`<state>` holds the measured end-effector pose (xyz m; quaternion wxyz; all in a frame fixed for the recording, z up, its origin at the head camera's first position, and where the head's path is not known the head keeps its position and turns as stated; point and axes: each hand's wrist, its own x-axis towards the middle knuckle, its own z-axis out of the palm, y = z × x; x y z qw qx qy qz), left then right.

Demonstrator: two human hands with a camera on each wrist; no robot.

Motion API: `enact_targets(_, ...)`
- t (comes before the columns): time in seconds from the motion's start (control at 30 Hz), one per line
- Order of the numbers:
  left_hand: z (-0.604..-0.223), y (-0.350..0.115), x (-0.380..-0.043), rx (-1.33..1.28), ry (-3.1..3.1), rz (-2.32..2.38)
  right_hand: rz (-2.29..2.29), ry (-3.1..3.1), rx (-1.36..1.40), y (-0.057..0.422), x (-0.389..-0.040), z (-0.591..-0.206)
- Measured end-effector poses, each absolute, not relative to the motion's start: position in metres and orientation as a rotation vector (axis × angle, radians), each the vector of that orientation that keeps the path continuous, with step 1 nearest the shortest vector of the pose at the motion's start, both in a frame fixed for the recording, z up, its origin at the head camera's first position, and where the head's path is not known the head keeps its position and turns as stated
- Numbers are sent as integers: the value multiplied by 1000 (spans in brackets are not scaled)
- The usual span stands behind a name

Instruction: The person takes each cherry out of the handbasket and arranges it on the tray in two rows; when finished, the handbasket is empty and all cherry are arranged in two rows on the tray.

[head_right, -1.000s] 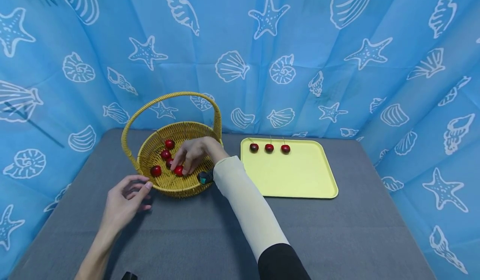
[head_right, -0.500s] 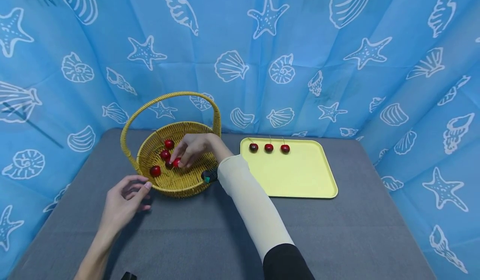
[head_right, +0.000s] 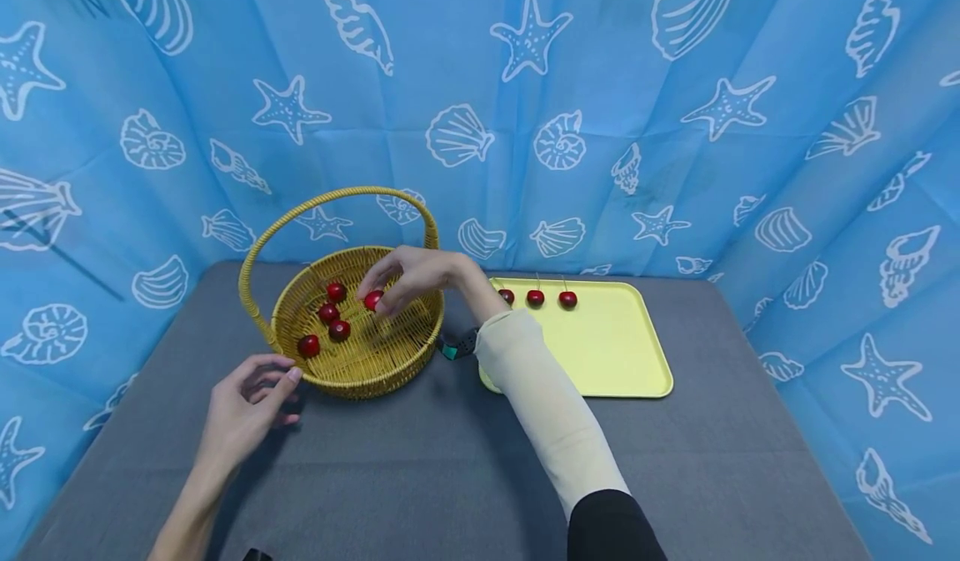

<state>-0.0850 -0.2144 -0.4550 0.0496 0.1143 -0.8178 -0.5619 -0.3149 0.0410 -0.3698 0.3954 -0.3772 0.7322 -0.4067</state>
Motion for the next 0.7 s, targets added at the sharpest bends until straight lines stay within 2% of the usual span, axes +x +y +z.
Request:
enact_targets(0.4,-455,-214,-85,363,-2515,-1698,-1149,1966,-1021,106,-306,-333)
enact_targets(0.7,-455,-215,-84,319,-2493,-1715,-1210,2102,-861,167,-300,-329)
